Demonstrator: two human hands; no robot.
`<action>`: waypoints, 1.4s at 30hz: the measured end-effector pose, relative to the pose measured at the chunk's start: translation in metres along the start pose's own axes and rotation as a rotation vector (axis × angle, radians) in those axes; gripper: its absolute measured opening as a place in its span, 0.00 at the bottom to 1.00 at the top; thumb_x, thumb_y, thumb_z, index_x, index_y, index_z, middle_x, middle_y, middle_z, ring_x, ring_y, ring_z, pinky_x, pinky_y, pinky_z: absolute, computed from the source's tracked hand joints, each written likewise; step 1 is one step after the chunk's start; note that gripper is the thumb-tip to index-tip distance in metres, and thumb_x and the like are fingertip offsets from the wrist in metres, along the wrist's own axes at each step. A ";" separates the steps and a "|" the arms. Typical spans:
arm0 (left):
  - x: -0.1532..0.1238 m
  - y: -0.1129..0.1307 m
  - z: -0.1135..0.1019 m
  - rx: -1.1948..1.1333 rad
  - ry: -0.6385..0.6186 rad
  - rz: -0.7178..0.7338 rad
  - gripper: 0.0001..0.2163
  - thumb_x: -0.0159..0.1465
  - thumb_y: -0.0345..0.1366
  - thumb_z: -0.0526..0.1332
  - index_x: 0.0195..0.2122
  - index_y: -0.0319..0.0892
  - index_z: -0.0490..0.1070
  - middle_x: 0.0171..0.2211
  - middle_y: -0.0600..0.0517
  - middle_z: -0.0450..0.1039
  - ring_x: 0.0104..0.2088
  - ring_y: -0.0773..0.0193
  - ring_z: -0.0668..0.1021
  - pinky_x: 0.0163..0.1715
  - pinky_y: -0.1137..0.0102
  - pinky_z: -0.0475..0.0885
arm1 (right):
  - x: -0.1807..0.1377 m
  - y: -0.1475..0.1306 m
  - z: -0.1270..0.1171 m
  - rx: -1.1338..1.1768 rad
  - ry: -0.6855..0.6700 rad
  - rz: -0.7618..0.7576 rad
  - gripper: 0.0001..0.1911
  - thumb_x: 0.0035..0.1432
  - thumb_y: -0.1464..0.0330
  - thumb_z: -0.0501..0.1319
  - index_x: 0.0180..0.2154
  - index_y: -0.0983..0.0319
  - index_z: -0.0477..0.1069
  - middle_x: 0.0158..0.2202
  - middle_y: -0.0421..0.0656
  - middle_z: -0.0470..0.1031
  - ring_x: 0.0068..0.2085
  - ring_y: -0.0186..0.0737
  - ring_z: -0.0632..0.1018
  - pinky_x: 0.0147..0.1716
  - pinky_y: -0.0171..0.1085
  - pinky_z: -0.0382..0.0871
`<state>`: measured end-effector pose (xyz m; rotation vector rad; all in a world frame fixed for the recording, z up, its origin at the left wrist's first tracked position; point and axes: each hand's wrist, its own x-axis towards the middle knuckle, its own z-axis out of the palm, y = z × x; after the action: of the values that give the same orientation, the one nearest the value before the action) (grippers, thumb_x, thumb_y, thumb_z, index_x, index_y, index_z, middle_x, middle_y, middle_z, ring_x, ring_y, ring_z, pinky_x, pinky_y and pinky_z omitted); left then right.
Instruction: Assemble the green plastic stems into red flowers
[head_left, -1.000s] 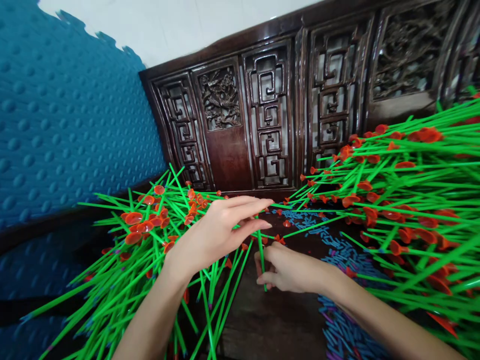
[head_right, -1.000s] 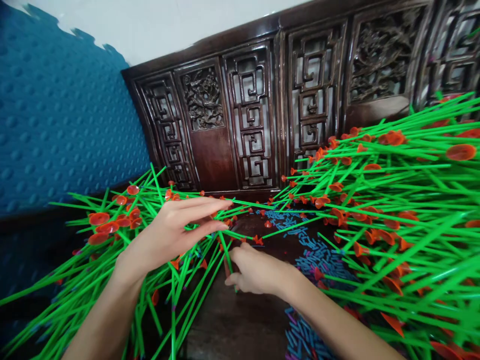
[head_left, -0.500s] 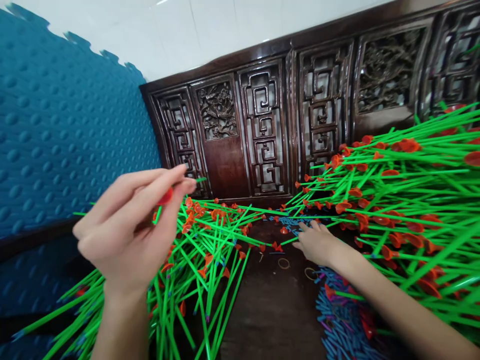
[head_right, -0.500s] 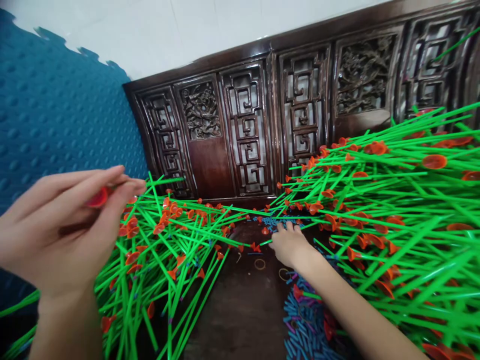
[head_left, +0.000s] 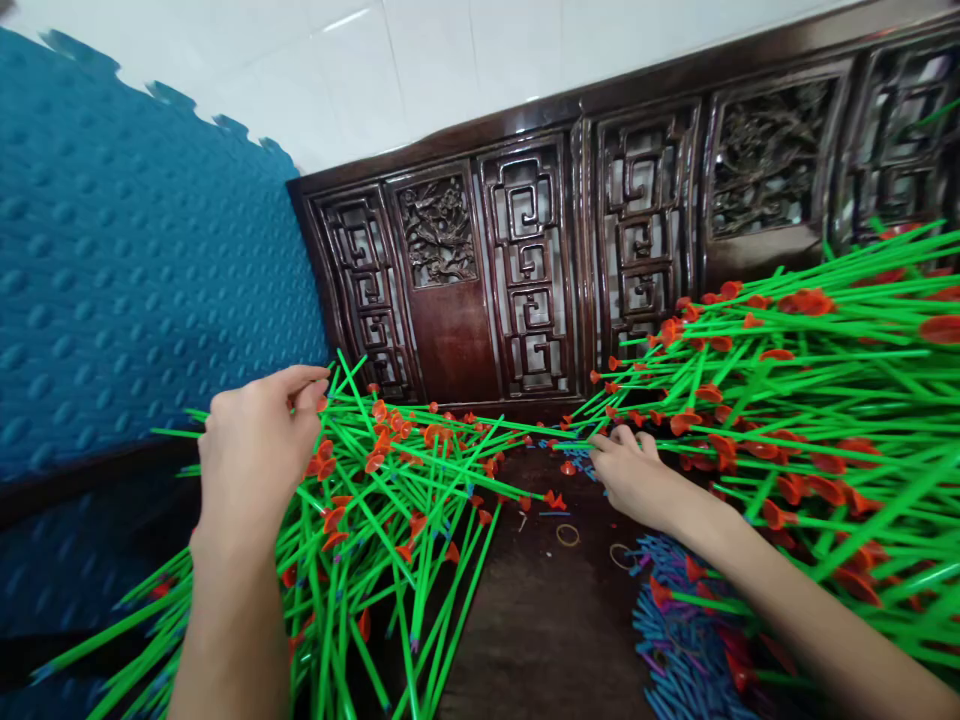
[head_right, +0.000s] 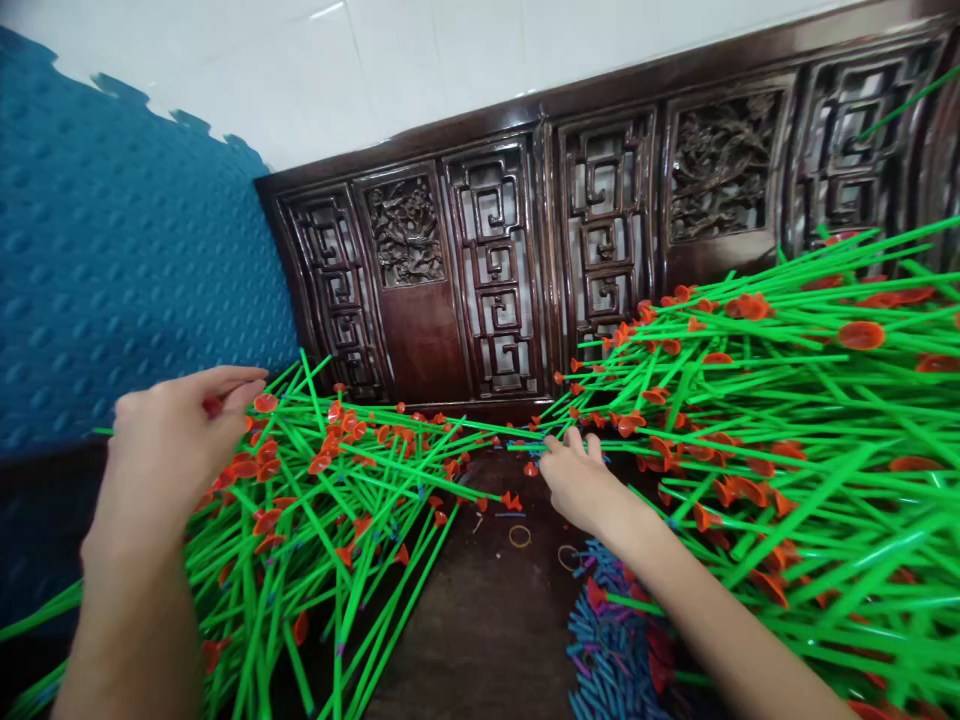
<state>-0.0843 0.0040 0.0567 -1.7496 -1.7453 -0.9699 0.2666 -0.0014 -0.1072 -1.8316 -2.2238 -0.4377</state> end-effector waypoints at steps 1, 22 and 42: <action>-0.001 0.002 -0.002 0.048 -0.053 -0.067 0.17 0.68 0.45 0.53 0.47 0.49 0.79 0.33 0.44 0.81 0.30 0.47 0.78 0.27 0.63 0.68 | 0.002 -0.003 -0.005 0.008 0.030 -0.001 0.14 0.54 0.80 0.56 0.35 0.64 0.79 0.47 0.56 0.76 0.47 0.58 0.71 0.45 0.55 0.64; -0.042 0.061 -0.002 -0.635 -0.329 0.444 0.13 0.68 0.47 0.60 0.45 0.45 0.75 0.42 0.50 0.79 0.42 0.59 0.81 0.46 0.63 0.77 | -0.004 -0.054 -0.108 1.441 0.267 -0.035 0.14 0.57 0.63 0.66 0.46 0.59 0.80 0.48 0.46 0.78 0.42 0.40 0.82 0.46 0.42 0.79; -0.035 0.054 0.010 -0.687 -0.157 0.420 0.10 0.71 0.36 0.56 0.49 0.43 0.74 0.30 0.56 0.76 0.26 0.70 0.76 0.31 0.74 0.71 | -0.001 -0.016 -0.048 0.168 -0.776 0.150 0.13 0.31 0.84 0.67 0.21 0.64 0.74 0.22 0.38 0.71 0.25 0.38 0.75 0.25 0.33 0.65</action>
<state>-0.0270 -0.0154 0.0315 -2.5403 -1.0922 -1.3560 0.2502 -0.0226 -0.0647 -2.3045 -2.4078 0.5740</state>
